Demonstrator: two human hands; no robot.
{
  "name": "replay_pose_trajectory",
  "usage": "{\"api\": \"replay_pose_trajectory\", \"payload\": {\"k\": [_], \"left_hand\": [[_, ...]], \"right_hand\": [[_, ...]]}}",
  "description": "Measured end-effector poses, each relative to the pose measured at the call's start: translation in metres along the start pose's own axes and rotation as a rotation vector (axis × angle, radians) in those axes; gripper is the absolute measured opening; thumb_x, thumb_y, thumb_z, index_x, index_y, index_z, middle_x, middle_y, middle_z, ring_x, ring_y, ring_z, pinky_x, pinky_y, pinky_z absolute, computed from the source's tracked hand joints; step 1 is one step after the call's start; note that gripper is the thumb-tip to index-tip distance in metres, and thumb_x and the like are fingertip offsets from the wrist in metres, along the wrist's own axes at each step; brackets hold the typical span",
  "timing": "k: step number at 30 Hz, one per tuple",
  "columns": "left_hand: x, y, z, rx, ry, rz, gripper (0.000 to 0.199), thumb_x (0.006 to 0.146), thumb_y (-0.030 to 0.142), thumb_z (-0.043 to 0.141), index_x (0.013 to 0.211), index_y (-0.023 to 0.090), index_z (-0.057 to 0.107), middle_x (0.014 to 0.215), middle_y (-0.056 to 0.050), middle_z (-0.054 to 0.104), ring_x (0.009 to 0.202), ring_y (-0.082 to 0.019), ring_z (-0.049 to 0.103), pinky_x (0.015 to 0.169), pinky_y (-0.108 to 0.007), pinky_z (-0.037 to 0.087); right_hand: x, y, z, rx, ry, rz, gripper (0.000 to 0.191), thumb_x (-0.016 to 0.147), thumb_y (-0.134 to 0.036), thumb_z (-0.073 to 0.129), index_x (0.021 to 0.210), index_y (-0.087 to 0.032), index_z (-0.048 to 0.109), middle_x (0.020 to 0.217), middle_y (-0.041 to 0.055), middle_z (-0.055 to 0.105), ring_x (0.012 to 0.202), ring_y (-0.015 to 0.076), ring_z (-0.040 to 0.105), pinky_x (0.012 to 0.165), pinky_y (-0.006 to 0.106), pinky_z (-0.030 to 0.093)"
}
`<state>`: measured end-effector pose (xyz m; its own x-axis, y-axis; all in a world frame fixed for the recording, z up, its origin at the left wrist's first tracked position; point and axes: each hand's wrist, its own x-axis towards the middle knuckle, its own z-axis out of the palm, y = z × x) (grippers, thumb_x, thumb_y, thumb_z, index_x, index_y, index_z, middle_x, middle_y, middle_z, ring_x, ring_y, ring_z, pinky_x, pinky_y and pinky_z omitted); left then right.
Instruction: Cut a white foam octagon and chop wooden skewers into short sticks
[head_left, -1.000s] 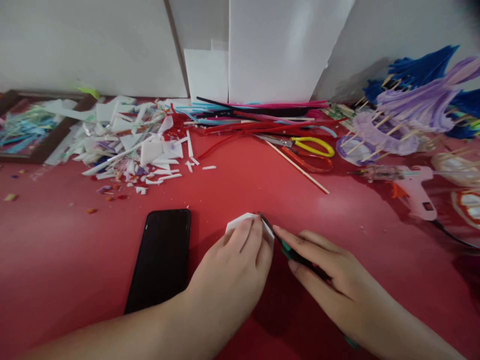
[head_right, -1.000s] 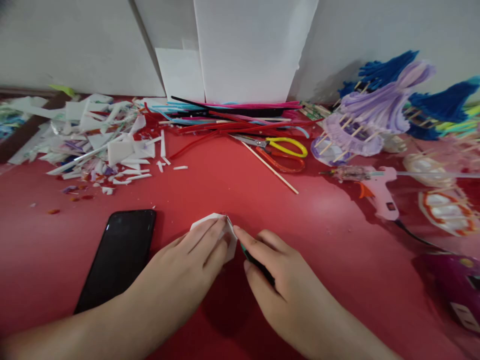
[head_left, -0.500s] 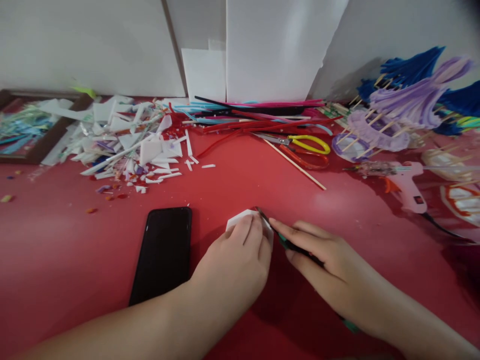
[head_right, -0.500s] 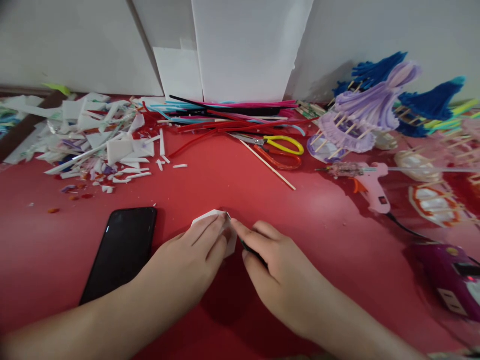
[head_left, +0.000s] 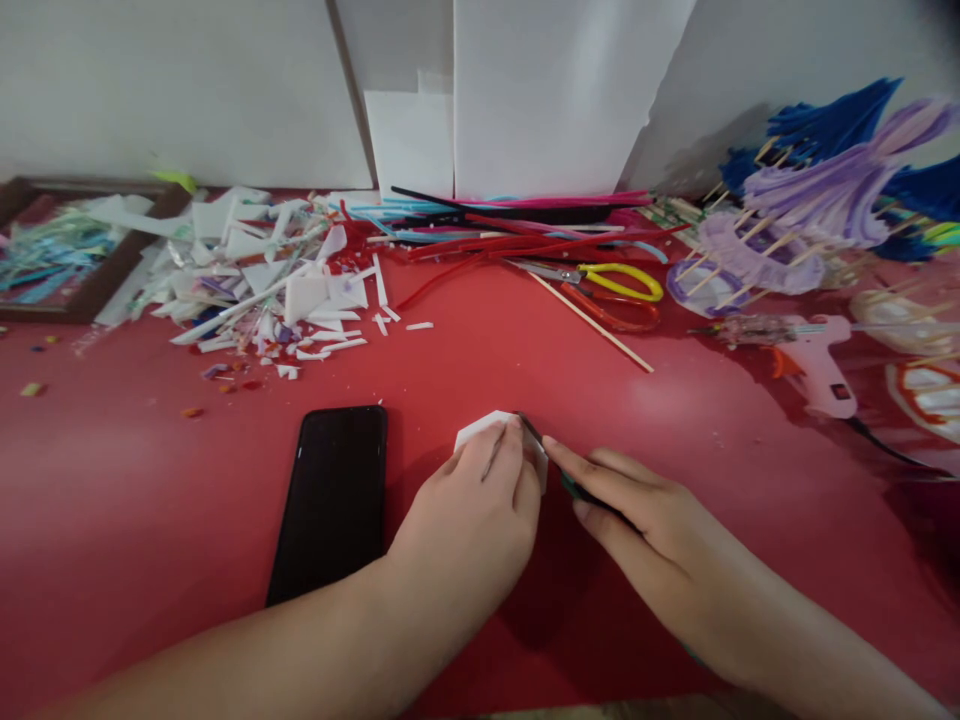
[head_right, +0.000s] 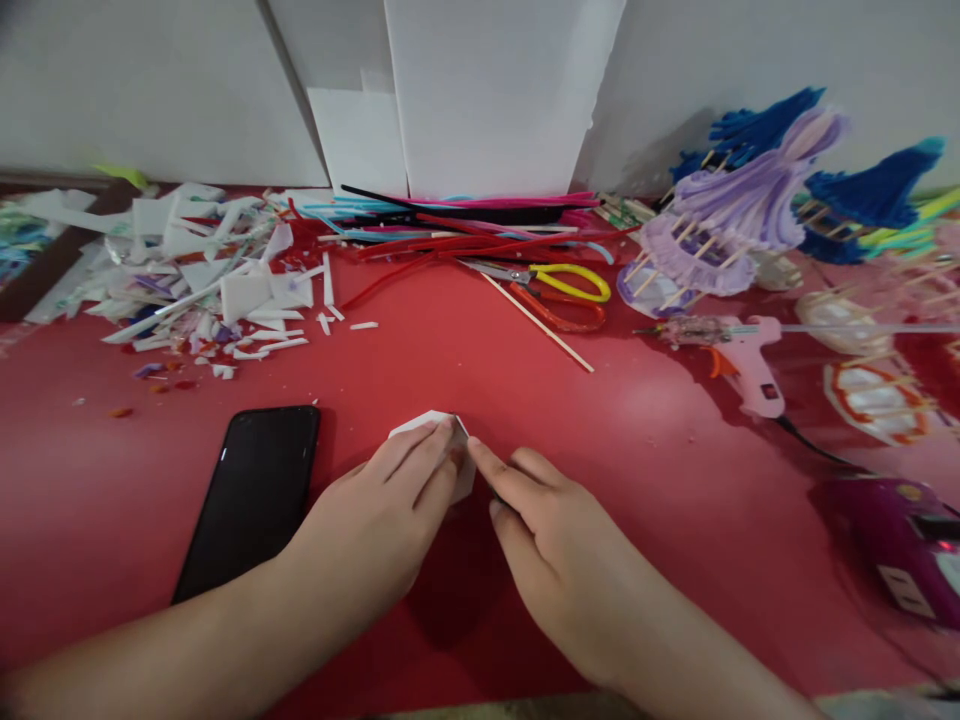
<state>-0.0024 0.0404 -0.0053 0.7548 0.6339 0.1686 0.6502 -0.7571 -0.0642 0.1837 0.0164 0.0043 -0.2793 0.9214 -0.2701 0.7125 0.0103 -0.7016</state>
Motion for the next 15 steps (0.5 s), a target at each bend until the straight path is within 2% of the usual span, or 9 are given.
{"api": "replay_pose_trajectory", "payload": {"k": [4,9,15], "left_hand": [[0.0,-0.001,0.001,-0.021,-0.03,-0.004,0.039,0.088,0.011,0.047,0.123,0.002,0.061,0.123,-0.019,0.064,0.11,-0.031,0.063,0.088,-0.038,0.057],[0.0,-0.003,0.003,-0.053,-0.062,-0.011,0.041,0.088,0.014,0.049,0.127,0.002,0.058,0.126,-0.018,0.062,0.117,-0.031,0.058,0.096,-0.039,0.053],[-0.001,-0.003,0.004,-0.048,-0.058,-0.01,0.039,0.088,0.014,0.05,0.125,0.003,0.058,0.127,-0.017,0.062,0.118,-0.03,0.058,0.099,-0.038,0.05]], "right_hand": [[-0.004,0.0,0.001,-0.011,0.001,-0.006,0.048,0.095,-0.023,0.035,0.142,-0.026,0.045,0.119,0.0101,0.059,0.111,0.021,0.059,0.098,0.043,0.05],[-0.008,0.001,0.002,-0.021,-0.019,0.025,0.049,0.096,-0.024,0.033,0.144,-0.025,0.042,0.104,0.0089,0.06,0.097,0.0194,0.063,0.089,0.039,0.055],[-0.016,0.004,0.005,-0.04,0.017,0.013,0.049,0.096,-0.023,0.035,0.144,-0.027,0.042,0.108,0.0086,0.062,0.111,0.0215,0.059,0.089,0.038,0.055]]}}
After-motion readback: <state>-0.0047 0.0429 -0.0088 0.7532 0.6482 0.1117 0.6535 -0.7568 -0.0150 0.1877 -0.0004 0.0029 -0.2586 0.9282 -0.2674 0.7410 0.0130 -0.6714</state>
